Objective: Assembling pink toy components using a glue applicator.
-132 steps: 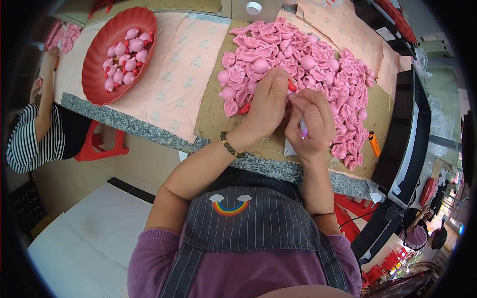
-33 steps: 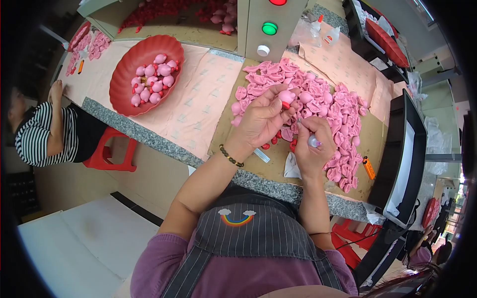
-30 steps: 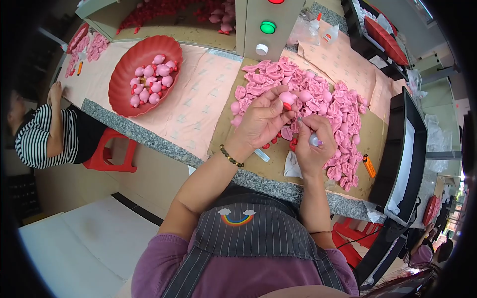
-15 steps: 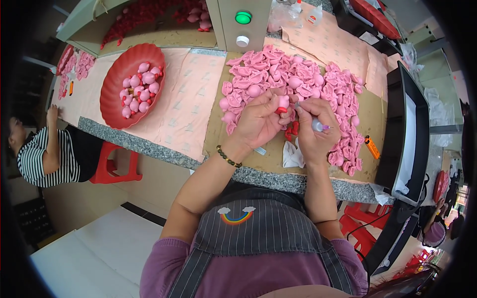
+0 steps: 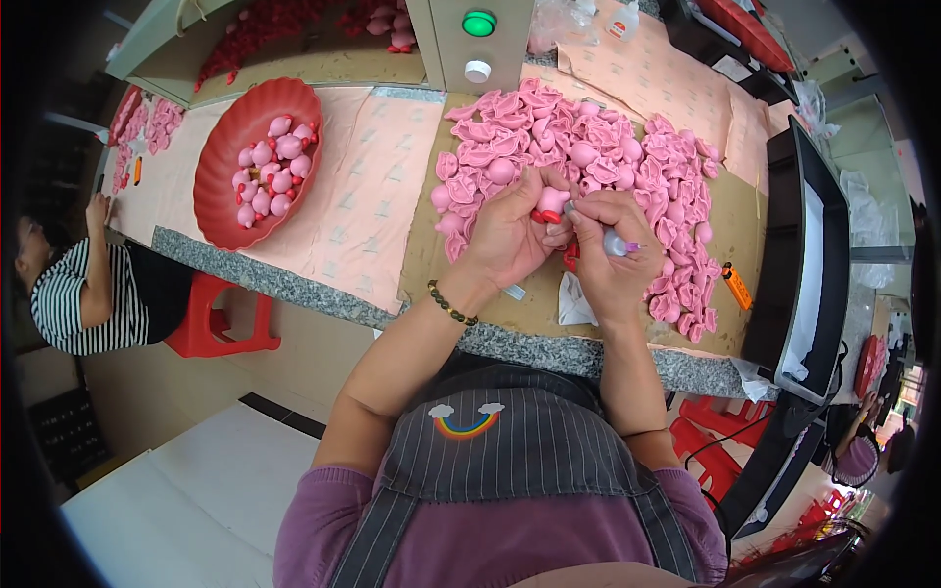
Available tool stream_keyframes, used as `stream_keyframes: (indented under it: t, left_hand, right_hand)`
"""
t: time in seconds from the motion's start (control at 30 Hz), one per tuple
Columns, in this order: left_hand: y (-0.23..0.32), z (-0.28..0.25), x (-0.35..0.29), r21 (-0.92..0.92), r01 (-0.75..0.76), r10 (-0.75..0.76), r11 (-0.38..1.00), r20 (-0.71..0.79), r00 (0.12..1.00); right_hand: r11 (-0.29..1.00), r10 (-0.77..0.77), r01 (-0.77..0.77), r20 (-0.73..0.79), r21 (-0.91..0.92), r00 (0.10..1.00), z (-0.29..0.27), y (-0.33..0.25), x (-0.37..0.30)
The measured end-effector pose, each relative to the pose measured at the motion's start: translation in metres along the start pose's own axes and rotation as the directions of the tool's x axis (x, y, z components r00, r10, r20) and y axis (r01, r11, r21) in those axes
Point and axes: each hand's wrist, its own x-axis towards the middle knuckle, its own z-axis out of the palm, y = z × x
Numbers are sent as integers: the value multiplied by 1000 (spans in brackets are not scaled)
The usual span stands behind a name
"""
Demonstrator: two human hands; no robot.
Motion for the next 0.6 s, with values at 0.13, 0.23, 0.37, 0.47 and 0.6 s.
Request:
stream_keyframes:
  t: [0.13, 0.23, 0.37, 0.47, 0.6]
  left_hand:
    - [-1, 2, -2, 61, 1, 1, 998, -38, 999]
    - [-2, 9, -2, 101, -3, 13, 995, -104, 994]
    - [-5, 18, -3, 192, -6, 47, 981, -213, 976]
    - [-9, 14, -3, 283, -20, 78, 959, -194, 978]
    - [-12, 10, -2, 364, -48, 128, 930, -200, 971]
  right_hand:
    - [1000, -18, 18, 4, 0, 1000, 2, -1, 1]
    - [999, -39, 39, 11, -22, 999, 4, 0, 0]
    - [975, -165, 170, 49, -144, 985, 7, 0, 2]
    - [950, -191, 192, 29, -246, 981, 9, 3, 2]
    - [913, -247, 250, 49, -323, 968, 10, 7, 2]
